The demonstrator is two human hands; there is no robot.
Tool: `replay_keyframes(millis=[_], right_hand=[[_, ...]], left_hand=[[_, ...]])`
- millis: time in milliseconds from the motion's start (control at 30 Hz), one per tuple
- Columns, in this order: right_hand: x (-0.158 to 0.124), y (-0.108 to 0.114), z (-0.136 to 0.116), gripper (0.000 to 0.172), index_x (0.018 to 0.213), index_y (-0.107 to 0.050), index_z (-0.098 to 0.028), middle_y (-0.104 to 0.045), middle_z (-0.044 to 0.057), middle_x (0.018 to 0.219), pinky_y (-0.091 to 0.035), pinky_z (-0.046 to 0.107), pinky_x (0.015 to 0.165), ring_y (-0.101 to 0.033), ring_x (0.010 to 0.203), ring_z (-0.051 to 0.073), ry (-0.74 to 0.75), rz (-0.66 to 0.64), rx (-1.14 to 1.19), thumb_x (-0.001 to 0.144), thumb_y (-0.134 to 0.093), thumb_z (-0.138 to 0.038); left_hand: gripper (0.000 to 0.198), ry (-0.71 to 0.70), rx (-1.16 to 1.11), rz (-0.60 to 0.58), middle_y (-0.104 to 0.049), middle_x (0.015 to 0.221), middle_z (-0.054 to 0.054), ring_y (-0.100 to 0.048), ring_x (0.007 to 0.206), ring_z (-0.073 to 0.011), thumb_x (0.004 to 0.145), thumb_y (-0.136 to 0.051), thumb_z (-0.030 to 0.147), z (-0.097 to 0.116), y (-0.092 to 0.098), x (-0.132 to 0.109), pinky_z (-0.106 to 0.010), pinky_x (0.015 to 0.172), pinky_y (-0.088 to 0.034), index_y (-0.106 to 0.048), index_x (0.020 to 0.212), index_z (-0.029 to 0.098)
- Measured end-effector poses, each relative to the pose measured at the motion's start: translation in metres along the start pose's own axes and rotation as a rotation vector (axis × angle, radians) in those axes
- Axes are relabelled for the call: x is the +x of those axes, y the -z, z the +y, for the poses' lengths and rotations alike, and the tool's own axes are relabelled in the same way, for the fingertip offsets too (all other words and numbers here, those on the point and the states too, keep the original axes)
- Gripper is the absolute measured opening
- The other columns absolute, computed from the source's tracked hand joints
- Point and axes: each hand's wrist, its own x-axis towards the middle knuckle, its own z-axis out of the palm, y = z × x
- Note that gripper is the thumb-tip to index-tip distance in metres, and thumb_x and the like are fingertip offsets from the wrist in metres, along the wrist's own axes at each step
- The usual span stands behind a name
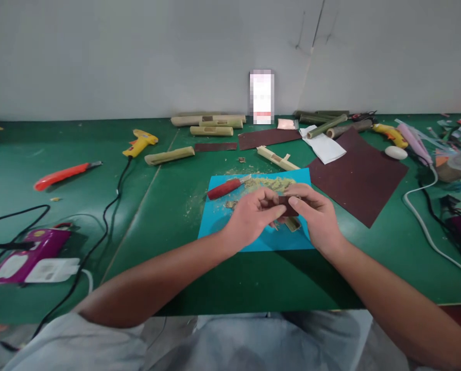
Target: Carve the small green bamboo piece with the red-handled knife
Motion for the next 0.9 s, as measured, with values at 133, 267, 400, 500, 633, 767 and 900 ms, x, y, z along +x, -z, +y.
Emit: replay_keyframes(millis=[133, 267, 400, 500, 633, 767, 900], right_hand=[[0.004, 0.001, -0.005, 0.01, 0.09, -0.078, -0.027, -0.073, 0.0, 0.089, -0.053, 0.033, 0.072, -0.064, 0.076, 0.015, -0.064, 0.057, -0.056, 0.082, -0.076, -0.033], [0.005, 0.0, -0.008, 0.019, 0.088, -0.075, -0.023, -0.067, -0.001, 0.072, -0.047, 0.029, 0.057, -0.056, 0.06, 0.013, -0.176, -0.012, -0.097, 0.078, -0.076, -0.039], [0.004, -0.002, -0.01, 0.023, 0.075, -0.07, -0.022, -0.061, -0.001, 0.062, -0.041, 0.028, 0.05, -0.052, 0.054, 0.013, -0.251, -0.067, -0.201, 0.078, -0.073, -0.045], [0.003, -0.003, -0.01, 0.023, 0.073, -0.07, -0.022, -0.062, -0.001, 0.063, -0.041, 0.028, 0.049, -0.051, 0.054, 0.013, -0.249, -0.058, -0.219, 0.077, -0.073, -0.045], [0.003, -0.004, -0.01, 0.02, 0.069, -0.069, -0.023, -0.058, -0.004, 0.06, -0.038, 0.027, 0.05, -0.048, 0.053, 0.011, -0.174, -0.01, -0.235, 0.076, -0.074, -0.041], [0.004, -0.003, -0.007, 0.022, 0.071, -0.07, -0.023, -0.061, -0.003, 0.064, -0.042, 0.028, 0.052, -0.051, 0.057, 0.012, -0.173, 0.006, -0.222, 0.074, -0.076, -0.044], [0.004, -0.002, -0.005, 0.026, 0.073, -0.066, -0.023, -0.063, -0.002, 0.068, -0.045, 0.028, 0.056, -0.055, 0.06, 0.013, -0.173, 0.04, -0.211, 0.07, -0.082, -0.043]], left_hand=[[0.017, -0.048, -0.014, 0.095, -0.067, 0.069, 0.002, -0.062, 0.057, -0.0098, 0.083, -0.074, 0.029, -0.006, 0.007, 0.005, -0.022, 0.054, -0.049, -0.066, 0.091, 0.017], [0.02, -0.147, 0.021, 0.147, -0.066, 0.073, 0.002, -0.06, 0.062, -0.0091, 0.085, -0.073, 0.026, -0.012, 0.014, 0.012, -0.022, 0.057, -0.049, -0.07, 0.103, 0.018], [0.017, -0.248, 0.141, 0.18, -0.072, 0.086, -0.001, -0.066, 0.077, -0.0125, 0.087, -0.072, 0.025, -0.016, 0.018, 0.012, -0.026, 0.07, -0.054, -0.071, 0.103, 0.018], [0.022, -0.291, 0.299, 0.178, -0.076, 0.102, -0.005, -0.069, 0.086, -0.0154, 0.088, -0.072, 0.027, -0.015, 0.018, 0.008, -0.029, 0.076, -0.056, -0.073, 0.108, 0.019], [0.034, -0.3, 0.429, 0.133, -0.076, 0.112, -0.008, -0.069, 0.086, -0.0172, 0.082, -0.079, 0.029, -0.013, 0.017, 0.005, -0.03, 0.071, -0.056, -0.075, 0.115, 0.02], [0.027, -0.236, 0.325, 0.067, -0.08, 0.102, -0.005, -0.073, 0.087, -0.0188, 0.084, -0.077, 0.029, -0.012, 0.014, 0.004, -0.031, 0.075, -0.06, -0.078, 0.109, 0.021], [0.022, -0.135, 0.196, 0.07, -0.082, 0.099, -0.004, -0.075, 0.088, -0.02, 0.081, -0.079, 0.029, -0.009, 0.012, 0.004, -0.033, 0.081, -0.062, -0.081, 0.101, 0.021]])
